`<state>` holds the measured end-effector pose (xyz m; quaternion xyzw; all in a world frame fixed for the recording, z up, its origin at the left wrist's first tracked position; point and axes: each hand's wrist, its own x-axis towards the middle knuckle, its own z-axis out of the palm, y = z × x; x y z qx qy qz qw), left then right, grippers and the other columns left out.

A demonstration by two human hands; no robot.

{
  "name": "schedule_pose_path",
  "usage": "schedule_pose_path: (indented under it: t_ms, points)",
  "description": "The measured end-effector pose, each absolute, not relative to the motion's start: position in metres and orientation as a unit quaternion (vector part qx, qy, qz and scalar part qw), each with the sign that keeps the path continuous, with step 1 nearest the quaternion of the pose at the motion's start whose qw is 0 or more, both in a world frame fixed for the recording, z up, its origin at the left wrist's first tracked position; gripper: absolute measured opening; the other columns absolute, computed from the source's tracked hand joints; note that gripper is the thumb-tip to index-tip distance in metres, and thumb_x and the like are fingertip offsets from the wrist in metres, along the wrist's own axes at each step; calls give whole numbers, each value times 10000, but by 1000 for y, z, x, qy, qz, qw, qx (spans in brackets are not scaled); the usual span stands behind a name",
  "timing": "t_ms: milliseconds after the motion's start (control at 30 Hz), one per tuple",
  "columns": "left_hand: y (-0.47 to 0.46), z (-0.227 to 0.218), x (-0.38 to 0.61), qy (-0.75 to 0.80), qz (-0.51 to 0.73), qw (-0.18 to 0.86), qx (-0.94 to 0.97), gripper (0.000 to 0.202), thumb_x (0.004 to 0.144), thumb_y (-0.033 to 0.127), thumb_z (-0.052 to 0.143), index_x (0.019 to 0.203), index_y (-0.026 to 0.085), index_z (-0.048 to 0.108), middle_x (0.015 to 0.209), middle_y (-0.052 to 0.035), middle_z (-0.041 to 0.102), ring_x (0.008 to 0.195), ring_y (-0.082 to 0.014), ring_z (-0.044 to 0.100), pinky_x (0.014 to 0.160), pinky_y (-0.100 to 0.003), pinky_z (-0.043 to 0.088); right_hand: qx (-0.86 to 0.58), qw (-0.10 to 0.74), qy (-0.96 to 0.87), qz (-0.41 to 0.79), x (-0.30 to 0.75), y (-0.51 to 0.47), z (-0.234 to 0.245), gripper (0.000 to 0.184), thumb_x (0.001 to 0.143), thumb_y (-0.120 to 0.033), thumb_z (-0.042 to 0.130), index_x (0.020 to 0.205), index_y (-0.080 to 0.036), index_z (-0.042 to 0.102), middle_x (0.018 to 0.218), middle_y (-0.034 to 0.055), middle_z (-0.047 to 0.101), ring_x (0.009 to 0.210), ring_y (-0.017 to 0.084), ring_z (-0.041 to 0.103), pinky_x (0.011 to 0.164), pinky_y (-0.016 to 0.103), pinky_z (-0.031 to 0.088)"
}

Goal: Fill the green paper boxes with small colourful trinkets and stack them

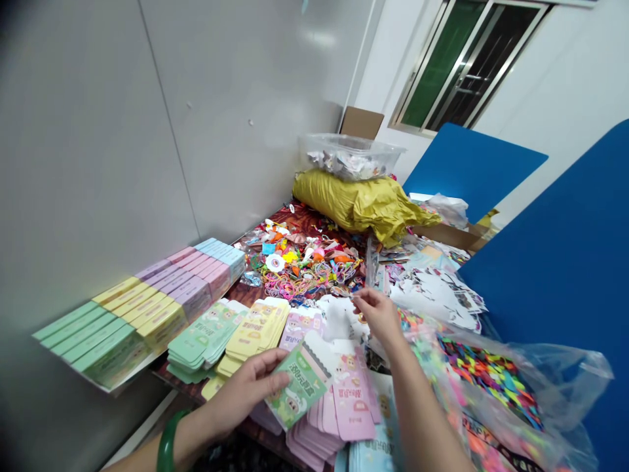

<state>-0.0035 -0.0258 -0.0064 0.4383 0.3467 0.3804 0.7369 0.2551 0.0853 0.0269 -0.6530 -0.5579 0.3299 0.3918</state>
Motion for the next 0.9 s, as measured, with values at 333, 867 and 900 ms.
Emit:
schedule_pose_path:
  t_ms: [333,867,900]
  points:
    - [-19,-3,-8,346,388,736,434,392,767,363,696,1089,152,622,1056,-75,671,1018,-230,587,895,-341,446,-629,489,-539,274,252,51,16,334,648,-448,691,811,-158,671,677,53,661,592,183,599,527,281,478]
    - [-24,-7,-3,375,403,638,539,316,820,300,640,1118,199,616,1093,-38,658,1021,-195,583,909,-290,436,-530,256,-788,180,193,-23,91,158,874,-182,523,845,-206,677,793,28,642,740,160,592,651,273,435]
    - [-24,-6,-2,368,401,645,537,317,818,293,641,1119,198,617,1096,-39,658,1019,-194,584,908,-290,438,-520,252,-795,186,191,-22,90,155,874,-167,524,879,-206,674,809,30,640,753,158,593,661,270,438]
